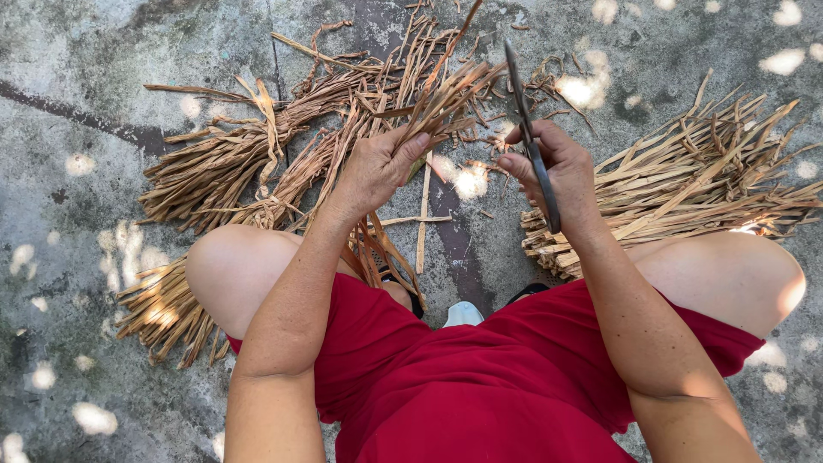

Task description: The person sits on a concrete floor and uses shears to trim dried plant stalks. They repeatedly pick up stalks, cut them into shorter pieces, and place the trimmed pieces into a pile on the right side of the frame.

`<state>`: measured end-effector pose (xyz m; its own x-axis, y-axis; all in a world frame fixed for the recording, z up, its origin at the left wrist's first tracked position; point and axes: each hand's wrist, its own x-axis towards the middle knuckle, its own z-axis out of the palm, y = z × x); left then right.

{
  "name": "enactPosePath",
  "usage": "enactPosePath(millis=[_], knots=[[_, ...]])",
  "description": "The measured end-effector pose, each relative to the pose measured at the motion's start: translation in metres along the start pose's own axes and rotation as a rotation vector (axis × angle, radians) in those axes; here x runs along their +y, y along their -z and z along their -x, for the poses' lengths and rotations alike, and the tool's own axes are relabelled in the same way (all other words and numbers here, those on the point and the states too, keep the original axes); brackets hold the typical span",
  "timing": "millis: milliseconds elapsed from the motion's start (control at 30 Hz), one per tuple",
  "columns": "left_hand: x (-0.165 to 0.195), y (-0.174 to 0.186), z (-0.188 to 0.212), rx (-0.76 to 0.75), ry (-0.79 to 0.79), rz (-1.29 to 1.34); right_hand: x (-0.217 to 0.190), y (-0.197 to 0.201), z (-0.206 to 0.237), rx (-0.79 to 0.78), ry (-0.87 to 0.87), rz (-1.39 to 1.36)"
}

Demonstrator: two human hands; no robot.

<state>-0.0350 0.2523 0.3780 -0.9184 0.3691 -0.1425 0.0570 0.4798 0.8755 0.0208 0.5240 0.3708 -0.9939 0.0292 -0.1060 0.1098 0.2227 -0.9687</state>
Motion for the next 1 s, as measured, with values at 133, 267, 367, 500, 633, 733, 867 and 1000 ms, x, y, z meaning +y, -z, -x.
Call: enactPosePath(millis=[133, 267, 367, 500, 633, 733, 867, 1000], knots=[[-0.005, -0.003, 0.002, 0.074, -0.158, -0.131, -0.001, -0.002, 0.004, -0.112, 0.002, 0.339], [-0.008, -0.007, 0.005, 0.077, -0.137, -0.258, -0.005, -0.011, 0.007, -0.145, -0.002, 0.403], [-0.008, -0.013, 0.007, 0.048, -0.08, -0.427, -0.01, -0.012, 0.008, -0.157, -0.068, 0.404], [-0.01, -0.021, 0.009, 0.116, -0.255, -0.522, -0.013, -0.015, 0.009, -0.143, -0.001, 0.438], [-0.012, -0.024, 0.008, 0.125, -0.256, -0.51, -0.01, -0.019, 0.011, -0.142, -0.013, 0.448], [-0.014, -0.022, 0.007, 0.135, -0.255, -0.418, -0.004, -0.019, 0.011, -0.119, 0.059, 0.343], [-0.019, -0.015, 0.008, 0.083, -0.139, -0.171, 0.006, -0.015, 0.011, -0.025, 0.022, 0.11], [-0.029, -0.006, 0.009, -0.025, -0.134, 0.16, 0.015, -0.005, 0.004, 0.043, 0.06, -0.178]])
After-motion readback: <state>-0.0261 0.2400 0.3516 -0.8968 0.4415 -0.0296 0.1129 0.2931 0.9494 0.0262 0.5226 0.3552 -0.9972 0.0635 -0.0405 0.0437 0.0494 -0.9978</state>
